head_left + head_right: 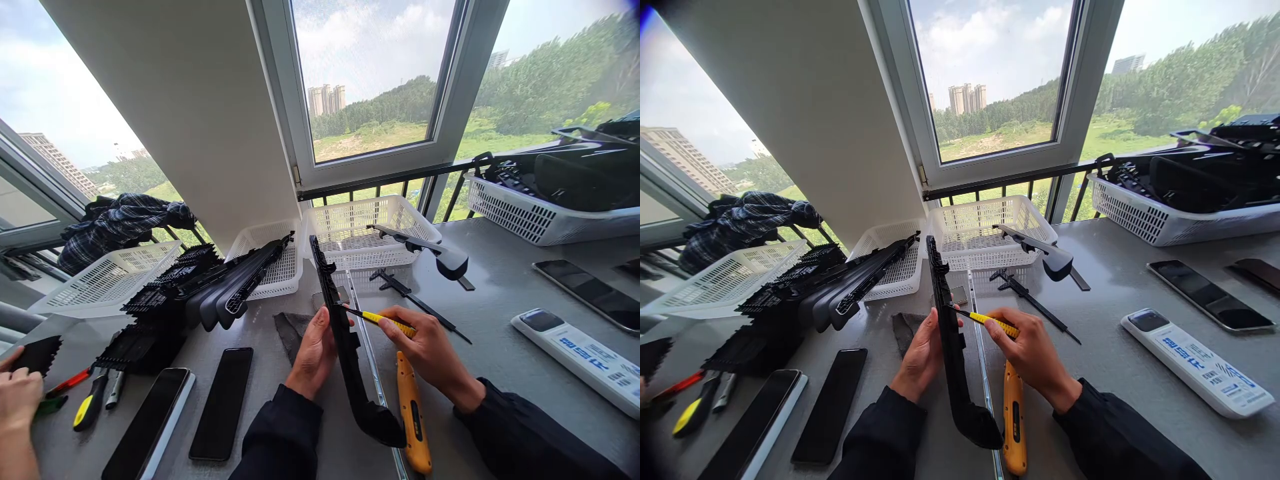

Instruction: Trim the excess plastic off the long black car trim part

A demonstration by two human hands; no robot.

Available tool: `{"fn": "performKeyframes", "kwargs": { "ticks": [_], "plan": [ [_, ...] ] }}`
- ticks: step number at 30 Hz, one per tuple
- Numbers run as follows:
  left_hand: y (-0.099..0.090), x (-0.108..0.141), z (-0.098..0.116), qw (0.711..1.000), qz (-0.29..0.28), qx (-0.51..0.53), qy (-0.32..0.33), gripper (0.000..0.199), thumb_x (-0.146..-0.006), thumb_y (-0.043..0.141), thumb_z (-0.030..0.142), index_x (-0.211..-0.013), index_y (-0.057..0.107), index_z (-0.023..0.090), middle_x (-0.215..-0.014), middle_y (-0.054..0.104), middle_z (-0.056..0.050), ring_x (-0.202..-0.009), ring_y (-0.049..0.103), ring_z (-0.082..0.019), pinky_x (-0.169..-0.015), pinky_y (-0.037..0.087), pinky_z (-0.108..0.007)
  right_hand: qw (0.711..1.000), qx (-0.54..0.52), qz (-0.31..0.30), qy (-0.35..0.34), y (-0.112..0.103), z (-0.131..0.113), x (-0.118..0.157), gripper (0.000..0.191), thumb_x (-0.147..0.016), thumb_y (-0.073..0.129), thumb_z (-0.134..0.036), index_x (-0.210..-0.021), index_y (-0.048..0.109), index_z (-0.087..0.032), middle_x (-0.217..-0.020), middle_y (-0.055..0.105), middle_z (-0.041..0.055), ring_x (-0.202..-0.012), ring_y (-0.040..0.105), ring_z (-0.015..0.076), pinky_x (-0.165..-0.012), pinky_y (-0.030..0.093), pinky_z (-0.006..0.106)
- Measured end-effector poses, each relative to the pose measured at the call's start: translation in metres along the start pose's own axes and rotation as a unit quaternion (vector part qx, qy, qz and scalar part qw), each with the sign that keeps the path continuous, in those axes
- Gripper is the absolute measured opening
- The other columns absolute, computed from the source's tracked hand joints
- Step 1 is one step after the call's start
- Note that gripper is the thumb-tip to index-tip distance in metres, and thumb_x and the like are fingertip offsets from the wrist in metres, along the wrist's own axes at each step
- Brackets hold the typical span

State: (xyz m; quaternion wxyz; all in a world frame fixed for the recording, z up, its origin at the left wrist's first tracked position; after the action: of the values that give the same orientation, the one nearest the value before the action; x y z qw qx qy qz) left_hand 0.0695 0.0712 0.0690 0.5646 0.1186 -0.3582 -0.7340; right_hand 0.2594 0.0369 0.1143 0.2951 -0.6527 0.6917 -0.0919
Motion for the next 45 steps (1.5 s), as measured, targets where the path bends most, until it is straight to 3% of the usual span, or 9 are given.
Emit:
{"fn": "performKeyframes", "kwargs": {
  "ticks": [6,13,20,26,30,35,40,45],
  "plan": [
    [0.003,0.0,0.003,1.0,0.007,0.006,0.011,0.055,-0.08,0.088,0.051,-0.121,0.072,0.017,-0.1,0.078,-0.009,-0.077,0.074,-0.021,-0.066,0.062,-0.031,0.999,0.018,0.033,0.013,-0.005,0.004,-0.001,0.045,-0.103,0.05,-0.056,-0.09,0.077,-0.021,-0.072,0.07,0.0019,-0.063,0.063,0.0183,-0.059,0.045,0.029],
    [0.002,0.0,0.002,1.0,0.013,0.004,0.02,0.053,-0.078,0.09,0.05,-0.12,0.074,0.02,-0.113,0.075,-0.007,-0.082,0.071,-0.019,-0.064,0.061,-0.029,1.0,-0.008,-0.019,-0.024,0.001,-0.003,0.001,0.038,-0.103,0.053,-0.048,-0.094,0.078,-0.021,-0.086,0.077,0.0038,-0.076,0.068,0.0204,-0.07,0.049,0.03],
    [-0.002,-0.002,-0.004,0.999,0.006,-0.049,-0.015,0.066,-0.074,0.082,0.073,-0.102,0.08,0.013,-0.076,0.07,-0.005,-0.059,0.059,-0.011,-0.053,0.047,-0.021,0.999,-0.012,-0.034,-0.025,0.004,0.002,0.001,0.036,-0.104,0.055,-0.048,-0.096,0.077,-0.021,-0.088,0.077,0.0036,-0.077,0.067,0.0199,-0.071,0.048,0.03],
    [-0.008,-0.008,-0.004,0.999,0.011,-0.036,-0.003,0.066,-0.073,0.084,0.072,-0.101,0.08,0.012,-0.079,0.071,-0.005,-0.065,0.061,-0.012,-0.054,0.046,-0.02,0.996,-0.018,-0.074,-0.04,0.007,0.003,0.002,0.037,-0.104,0.054,-0.047,-0.093,0.077,-0.02,-0.082,0.074,0.0027,-0.073,0.063,0.018,-0.068,0.043,0.029],
    [-0.016,-0.017,-0.01,0.999,-0.014,-0.046,-0.024,0.069,-0.076,0.078,0.076,-0.099,0.079,0.011,-0.064,0.061,-0.001,-0.053,0.055,-0.01,-0.047,0.04,-0.02,0.995,-0.017,-0.088,-0.053,0.007,0.001,0.002,0.036,-0.103,0.055,-0.046,-0.089,0.075,-0.019,-0.078,0.072,0.0026,-0.069,0.06,0.0169,-0.065,0.041,0.028],
    [-0.009,-0.017,-0.009,0.995,-0.067,-0.068,-0.027,0.067,-0.08,0.072,0.077,-0.095,0.077,0.012,-0.055,0.053,0.004,-0.041,0.043,-0.006,-0.041,0.033,-0.02,0.99,-0.02,-0.127,-0.062,0.01,-0.005,0.003,0.034,-0.103,0.056,-0.044,-0.088,0.076,-0.02,-0.075,0.07,0.0018,-0.068,0.06,0.0164,-0.066,0.04,0.028],
    [-0.001,-0.009,-0.006,0.992,-0.067,-0.094,-0.044,0.06,-0.085,0.071,0.07,-0.094,0.077,0.011,-0.056,0.055,0.003,-0.041,0.044,-0.006,-0.042,0.034,-0.021,0.987,-0.031,-0.146,-0.063,0.011,-0.007,0.005,0.031,-0.101,0.057,-0.041,-0.089,0.077,-0.02,-0.078,0.073,0.0022,-0.071,0.063,0.0172,-0.068,0.042,0.029],
    [-0.007,-0.01,-0.011,0.989,-0.055,-0.128,-0.047,0.064,-0.085,0.069,0.072,-0.097,0.079,0.01,-0.056,0.058,0.001,-0.042,0.045,-0.008,-0.042,0.032,-0.022,0.985,-0.029,-0.156,-0.066,0.012,-0.007,0.005,0.029,-0.101,0.058,-0.04,-0.091,0.077,-0.021,-0.08,0.074,0.0021,-0.072,0.063,0.0176,-0.069,0.041,0.029]
  ]
}}
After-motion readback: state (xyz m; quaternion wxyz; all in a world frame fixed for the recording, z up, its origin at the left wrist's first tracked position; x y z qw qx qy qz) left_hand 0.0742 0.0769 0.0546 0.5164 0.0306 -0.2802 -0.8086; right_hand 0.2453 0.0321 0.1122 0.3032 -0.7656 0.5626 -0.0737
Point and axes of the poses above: each hand's wrist, its own x-axis away from the middle knuckle, its own y-axis out of the palm, z = x × y, the point moved 5 cm from there along -x, towards the middle knuckle
